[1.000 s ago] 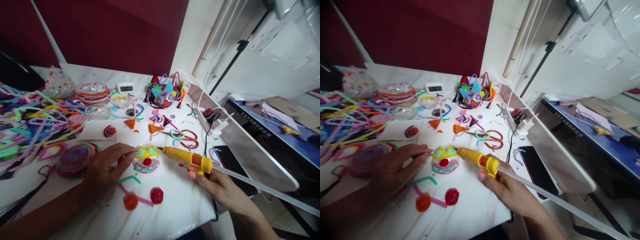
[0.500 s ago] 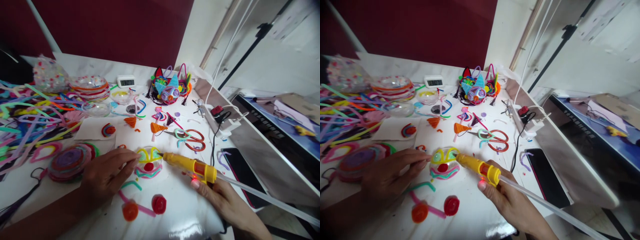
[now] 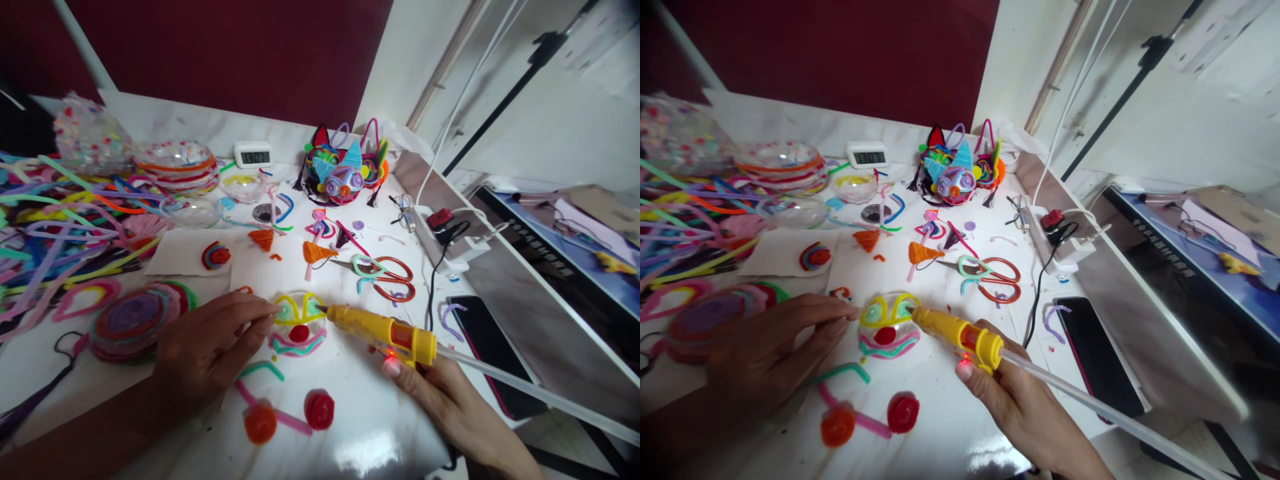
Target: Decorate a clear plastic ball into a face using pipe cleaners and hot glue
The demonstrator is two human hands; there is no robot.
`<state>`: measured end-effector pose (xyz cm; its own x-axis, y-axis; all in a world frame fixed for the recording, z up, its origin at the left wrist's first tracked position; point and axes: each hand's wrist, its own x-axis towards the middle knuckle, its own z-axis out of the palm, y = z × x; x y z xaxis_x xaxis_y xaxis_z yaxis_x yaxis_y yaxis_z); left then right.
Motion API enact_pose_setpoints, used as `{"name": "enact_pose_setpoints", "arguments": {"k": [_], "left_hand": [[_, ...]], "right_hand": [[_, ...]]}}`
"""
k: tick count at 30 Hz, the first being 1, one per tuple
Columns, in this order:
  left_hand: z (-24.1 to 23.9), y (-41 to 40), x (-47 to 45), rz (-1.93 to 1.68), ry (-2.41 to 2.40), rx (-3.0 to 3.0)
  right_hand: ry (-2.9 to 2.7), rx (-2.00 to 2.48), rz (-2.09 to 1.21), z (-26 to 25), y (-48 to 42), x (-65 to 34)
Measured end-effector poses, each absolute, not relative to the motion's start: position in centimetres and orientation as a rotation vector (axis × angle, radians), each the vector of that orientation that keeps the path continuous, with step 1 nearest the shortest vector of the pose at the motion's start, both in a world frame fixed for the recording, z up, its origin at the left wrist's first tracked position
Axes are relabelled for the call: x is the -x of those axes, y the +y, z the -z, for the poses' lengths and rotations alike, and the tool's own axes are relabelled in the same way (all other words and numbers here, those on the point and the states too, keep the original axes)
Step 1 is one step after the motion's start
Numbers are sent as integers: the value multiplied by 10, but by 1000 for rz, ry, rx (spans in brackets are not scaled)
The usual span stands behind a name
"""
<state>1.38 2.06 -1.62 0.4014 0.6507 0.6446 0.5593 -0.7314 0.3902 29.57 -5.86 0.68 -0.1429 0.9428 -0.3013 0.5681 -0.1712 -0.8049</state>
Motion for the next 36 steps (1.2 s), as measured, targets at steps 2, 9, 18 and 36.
{"name": "enact_pose_setpoints", "arguments": {"k": [2, 9, 18, 36], "left_hand": [[16, 21, -14, -1257, 1094, -2528], [18, 21, -11, -1243, 1093, -2542], [19, 21, -14, -1277, 1106, -2530], [17, 21, -12, -1231, 1122, -2523]], "right_hand": [[-1700, 1724, -1254, -8, -58, -294], [-1704, 1756, -1245, -5, -59, -295], [-1713, 1756, -1236, -3, -57, -294], [-1767, 1711, -1177, -7, -57, -292]]}}
